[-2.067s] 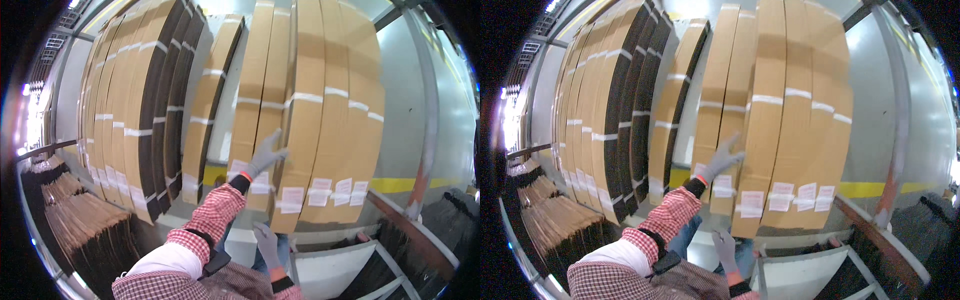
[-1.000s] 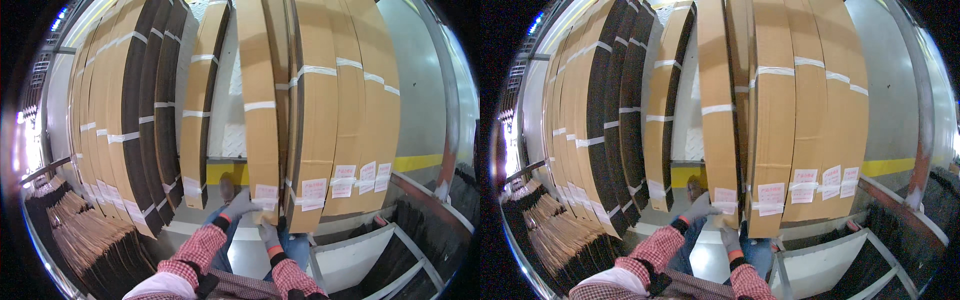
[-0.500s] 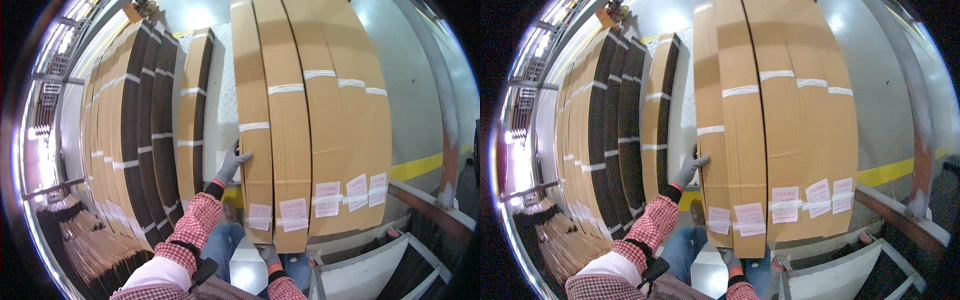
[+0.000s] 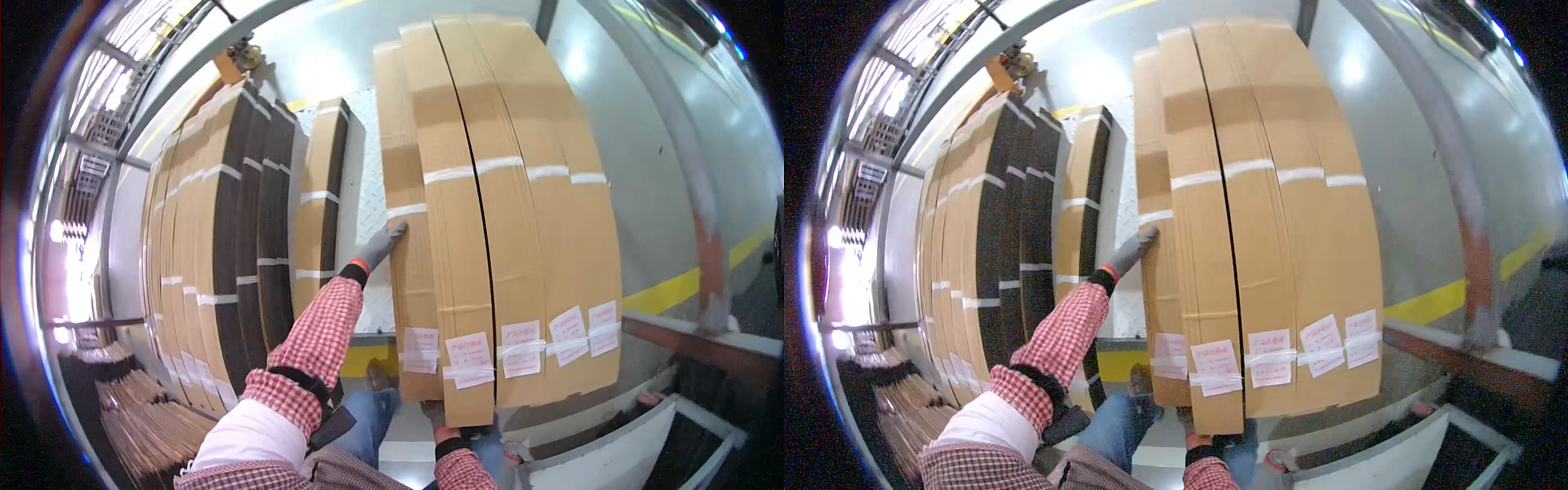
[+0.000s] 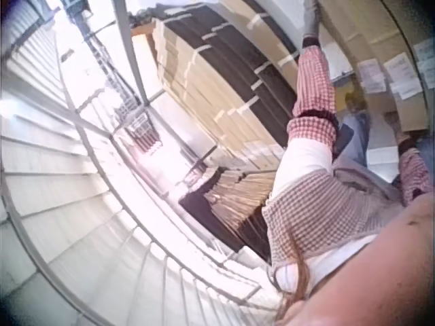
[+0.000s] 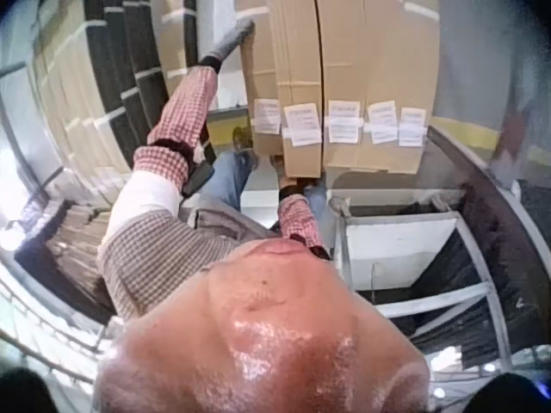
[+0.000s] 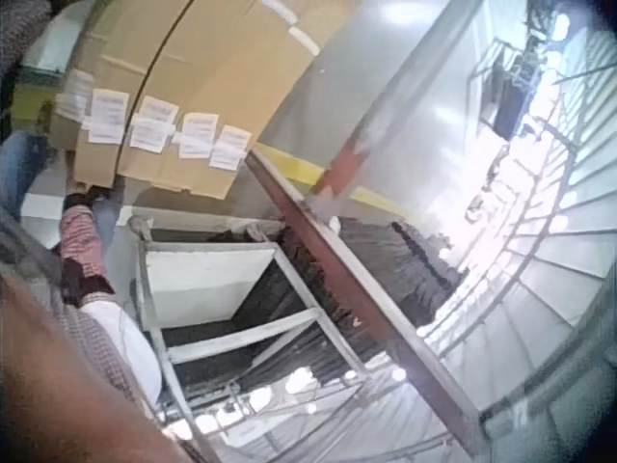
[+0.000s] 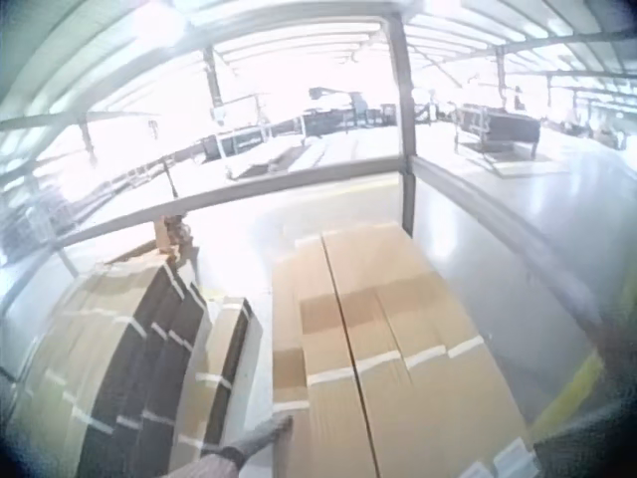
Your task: The person labels and wraps long cardboard strips at a manufacturing facility.
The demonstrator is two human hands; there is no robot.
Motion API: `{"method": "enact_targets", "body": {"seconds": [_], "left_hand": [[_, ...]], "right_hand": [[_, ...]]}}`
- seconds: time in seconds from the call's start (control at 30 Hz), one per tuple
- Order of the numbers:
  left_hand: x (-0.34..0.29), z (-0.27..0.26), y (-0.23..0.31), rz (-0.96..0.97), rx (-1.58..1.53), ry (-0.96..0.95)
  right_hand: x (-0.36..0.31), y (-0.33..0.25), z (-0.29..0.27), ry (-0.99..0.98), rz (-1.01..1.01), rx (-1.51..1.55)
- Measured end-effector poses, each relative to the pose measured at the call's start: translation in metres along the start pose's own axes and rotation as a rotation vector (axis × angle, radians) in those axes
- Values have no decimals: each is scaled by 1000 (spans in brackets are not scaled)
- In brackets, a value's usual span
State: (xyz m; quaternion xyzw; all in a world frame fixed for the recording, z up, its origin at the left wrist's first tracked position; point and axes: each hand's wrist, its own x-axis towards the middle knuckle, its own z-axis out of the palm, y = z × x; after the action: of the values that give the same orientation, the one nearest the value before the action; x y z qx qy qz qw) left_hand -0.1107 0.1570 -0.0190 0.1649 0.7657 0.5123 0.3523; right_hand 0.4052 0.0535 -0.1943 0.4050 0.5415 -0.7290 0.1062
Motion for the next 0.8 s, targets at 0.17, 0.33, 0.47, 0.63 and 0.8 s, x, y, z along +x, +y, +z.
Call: {"method": "enact_targets", "body": {"seconds": [0.17, 0.33, 0.47, 0.63, 0.8], "left_hand": [[-61, -18, -22, -417, 386, 320], [-264, 56, 23, 6, 390, -259], [-511, -7, 97, -254, 280, -670], [-850, -84, 42, -469, -159, 603], [-1048, -14, 27, -196, -1080, 1938]], "right_hand": [[-105, -121, -24, -153, 679, 997], [-231, -295, -47, 6, 350, 389], [-240, -336, -57, -93, 226, 264], [-206, -404, 4, -553, 453, -34], [-145, -410, 46, -910, 537, -77]]}}
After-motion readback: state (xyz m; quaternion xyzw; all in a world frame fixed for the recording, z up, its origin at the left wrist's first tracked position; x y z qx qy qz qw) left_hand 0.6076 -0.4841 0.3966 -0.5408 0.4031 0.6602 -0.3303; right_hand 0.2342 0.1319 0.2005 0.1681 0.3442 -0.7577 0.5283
